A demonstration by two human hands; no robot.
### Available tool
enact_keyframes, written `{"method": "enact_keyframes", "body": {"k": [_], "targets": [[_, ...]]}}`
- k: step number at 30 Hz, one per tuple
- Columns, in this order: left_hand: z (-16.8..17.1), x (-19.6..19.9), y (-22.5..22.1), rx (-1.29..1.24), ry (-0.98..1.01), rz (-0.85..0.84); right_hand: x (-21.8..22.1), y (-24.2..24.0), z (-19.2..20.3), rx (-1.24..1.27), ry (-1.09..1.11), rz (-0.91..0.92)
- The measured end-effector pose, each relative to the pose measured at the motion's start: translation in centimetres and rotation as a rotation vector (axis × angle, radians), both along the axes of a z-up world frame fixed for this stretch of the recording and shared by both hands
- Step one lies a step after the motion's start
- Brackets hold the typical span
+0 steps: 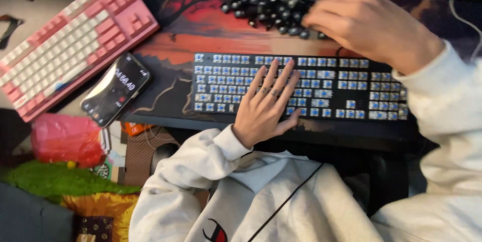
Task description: Unscrewing the internal plate of a mechanical keyboard using a small screwdriver as part of a disassembly process.
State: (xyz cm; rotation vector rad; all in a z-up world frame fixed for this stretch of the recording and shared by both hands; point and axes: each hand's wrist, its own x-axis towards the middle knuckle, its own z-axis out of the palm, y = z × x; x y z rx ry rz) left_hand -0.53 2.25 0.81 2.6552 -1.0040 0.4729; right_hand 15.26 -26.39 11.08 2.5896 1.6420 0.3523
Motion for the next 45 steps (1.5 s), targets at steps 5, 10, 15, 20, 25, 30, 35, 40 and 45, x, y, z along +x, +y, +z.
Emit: {"method": "enact_keyframes", "body": {"k": [5, 10, 15, 20, 25, 30, 35, 40, 45], "targets": [[1.4, 0.1, -2.1, 0.046, 0.019, -0.109, -3.3, -7.2, -3.3, 0.07, 0.073, -0.139], [1.4, 0.4, -5.1, 0.097, 0.037, -0.139, -4.1, -9.6, -5.2, 0.099, 0.128, -0.196], [1.6, 0.8, -6.0, 0.105, 0.091, -0.093, -3.7, -9.0, -5.5, 0.062, 0.123, -0.105], [2.0, 1.6, -6.0, 0.13, 0.11, -0.153, -3.3, -9.1, -6.3, 0.013, 0.136, -0.133], [1.8, 1.4, -6.2, 0.141, 0.131, -0.168, -3.2, -9.0, -6.5, -0.019, 0.106, -0.132], [1.7, 1.5, -6.4, 0.144, 0.145, -0.165, -2.9, -8.9, -6.3, -0.067, 0.086, -0.132], [1.8, 1.5, -6.4, 0.116, 0.169, -0.173, -2.8, -8.8, -6.4, -0.114, 0.035, -0.113], [1.7, 1.5, -6.4, 0.117, 0.166, -0.169, -2.8, -8.6, -6.3, -0.182, -0.041, -0.105], [1.8, 1.5, -6.4, 0.112, 0.177, -0.172, -2.5, -8.6, -6.5, -0.206, 0.019, -0.119]]}}
